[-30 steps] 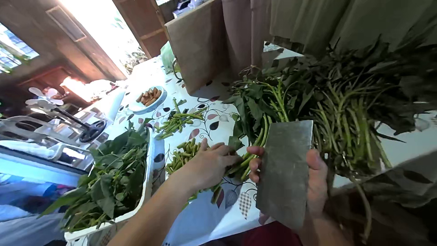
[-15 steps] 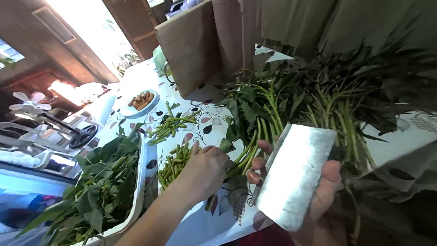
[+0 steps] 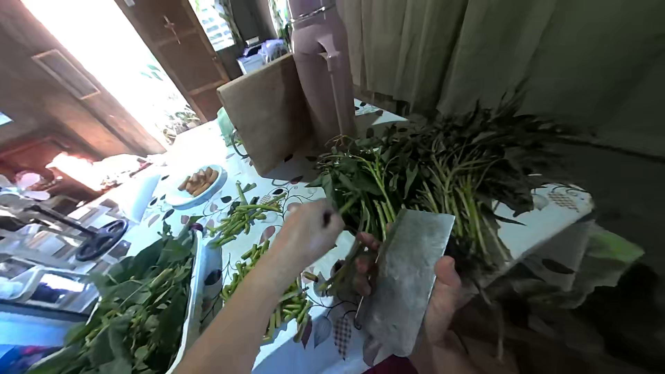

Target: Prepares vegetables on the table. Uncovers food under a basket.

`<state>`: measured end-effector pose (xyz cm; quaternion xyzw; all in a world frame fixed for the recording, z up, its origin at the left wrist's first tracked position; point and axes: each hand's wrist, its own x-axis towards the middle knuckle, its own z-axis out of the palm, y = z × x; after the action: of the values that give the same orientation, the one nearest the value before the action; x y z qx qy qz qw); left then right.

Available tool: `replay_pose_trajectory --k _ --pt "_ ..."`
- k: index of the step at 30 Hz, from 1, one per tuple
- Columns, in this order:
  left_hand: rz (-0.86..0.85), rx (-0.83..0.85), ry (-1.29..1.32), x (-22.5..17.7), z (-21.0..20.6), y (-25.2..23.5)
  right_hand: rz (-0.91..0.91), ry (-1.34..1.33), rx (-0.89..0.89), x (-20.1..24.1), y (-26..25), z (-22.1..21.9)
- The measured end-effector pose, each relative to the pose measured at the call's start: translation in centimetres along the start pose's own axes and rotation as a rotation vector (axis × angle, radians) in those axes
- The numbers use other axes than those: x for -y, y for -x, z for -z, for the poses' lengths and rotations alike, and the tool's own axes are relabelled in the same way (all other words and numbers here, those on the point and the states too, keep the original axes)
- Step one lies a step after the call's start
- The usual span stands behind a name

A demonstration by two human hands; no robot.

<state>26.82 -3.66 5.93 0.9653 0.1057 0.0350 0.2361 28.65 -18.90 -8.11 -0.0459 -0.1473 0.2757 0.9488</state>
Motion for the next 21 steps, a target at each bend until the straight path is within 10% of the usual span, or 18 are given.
replay_pose_trajectory --k 6,14,21 --pt "-0.089 -0.292 0.454 0.8 1.8 1.4 0.020 0.050 0.042 -0.3 0.0 0.2" --pt "-0.309 -0.244 0.293 1.1 2.0 4.2 -0.008 0.080 0.202 0.0 -0.3 0.7" --pt "-0.134 -0.021 -0.159 1.7 4.5 7.1 -0.016 -0.039 0.165 0.3 -0.3 -0.1"
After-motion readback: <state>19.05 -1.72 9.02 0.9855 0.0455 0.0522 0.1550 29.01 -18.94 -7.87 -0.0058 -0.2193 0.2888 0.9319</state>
